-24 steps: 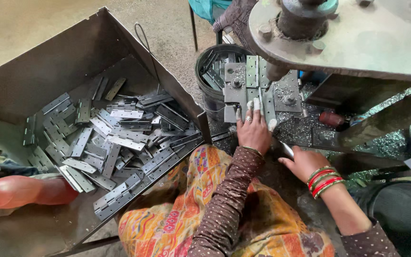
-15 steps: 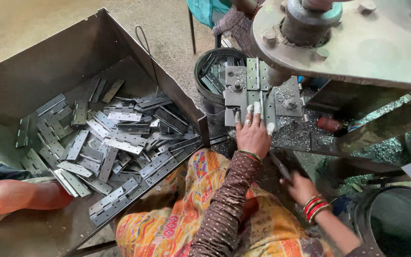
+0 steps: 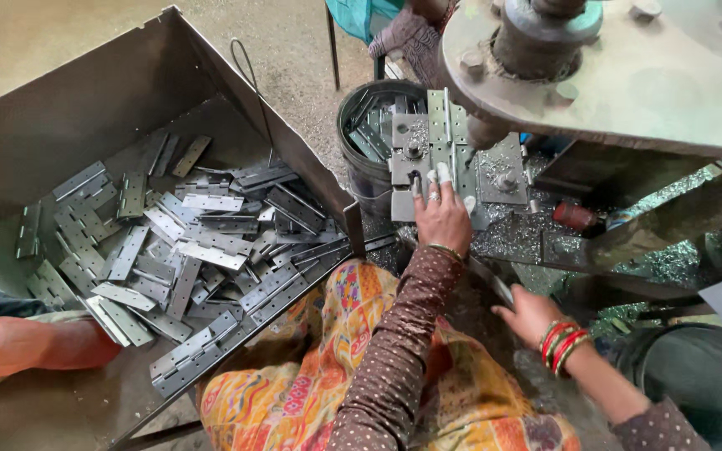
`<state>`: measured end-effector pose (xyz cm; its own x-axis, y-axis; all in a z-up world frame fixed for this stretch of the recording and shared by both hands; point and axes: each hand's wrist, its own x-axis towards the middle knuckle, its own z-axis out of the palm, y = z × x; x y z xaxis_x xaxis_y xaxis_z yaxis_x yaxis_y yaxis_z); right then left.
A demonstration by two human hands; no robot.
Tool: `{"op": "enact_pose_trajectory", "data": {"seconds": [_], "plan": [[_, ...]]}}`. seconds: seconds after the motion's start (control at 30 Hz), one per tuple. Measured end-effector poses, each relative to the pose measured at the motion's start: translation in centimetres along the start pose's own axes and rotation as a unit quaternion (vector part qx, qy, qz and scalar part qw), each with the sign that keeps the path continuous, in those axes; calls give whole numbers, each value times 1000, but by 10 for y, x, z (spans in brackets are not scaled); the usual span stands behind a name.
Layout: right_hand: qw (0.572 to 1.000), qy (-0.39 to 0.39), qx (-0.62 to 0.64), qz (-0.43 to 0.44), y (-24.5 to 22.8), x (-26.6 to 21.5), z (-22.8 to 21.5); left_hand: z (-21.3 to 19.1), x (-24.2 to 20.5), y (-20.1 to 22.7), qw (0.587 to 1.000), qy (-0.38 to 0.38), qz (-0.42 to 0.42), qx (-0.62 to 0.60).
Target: The person operates a drill press to process metal hinge components. They pick up a hinge from a metal bin, place it into the machine's jig, and activate the drill. After processing, they remove the hinge and place it into a bucket, repeating this cycle continuously.
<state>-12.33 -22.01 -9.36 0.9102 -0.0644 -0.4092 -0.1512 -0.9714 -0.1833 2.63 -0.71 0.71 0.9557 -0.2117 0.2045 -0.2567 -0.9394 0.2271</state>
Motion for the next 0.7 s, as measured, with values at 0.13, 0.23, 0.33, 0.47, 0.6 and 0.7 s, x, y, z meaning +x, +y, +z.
{"op": "enact_pose_trajectory", "data": {"seconds": [0.13, 0.23, 0.33, 0.47, 0.6, 0.7], "plan": [[989, 93, 118, -9, -14, -16, 27, 3, 9, 0, 997, 73, 13, 35], [989, 94, 108, -23, -13, -24, 41, 8, 0, -2, 997, 49, 22, 47], [996, 30, 87, -22, -14, -12, 22, 11, -4, -3, 999, 11, 23, 31], [1000, 15, -2, -15, -11, 11, -23, 11, -1, 4, 995, 62, 25, 68], [998, 34, 31, -31, -3, -1, 8, 11, -9, 7, 993, 92, 14, 67], [989, 48, 136, 32, -1, -8, 61, 2, -7, 3, 989, 125, 21, 73]]}}
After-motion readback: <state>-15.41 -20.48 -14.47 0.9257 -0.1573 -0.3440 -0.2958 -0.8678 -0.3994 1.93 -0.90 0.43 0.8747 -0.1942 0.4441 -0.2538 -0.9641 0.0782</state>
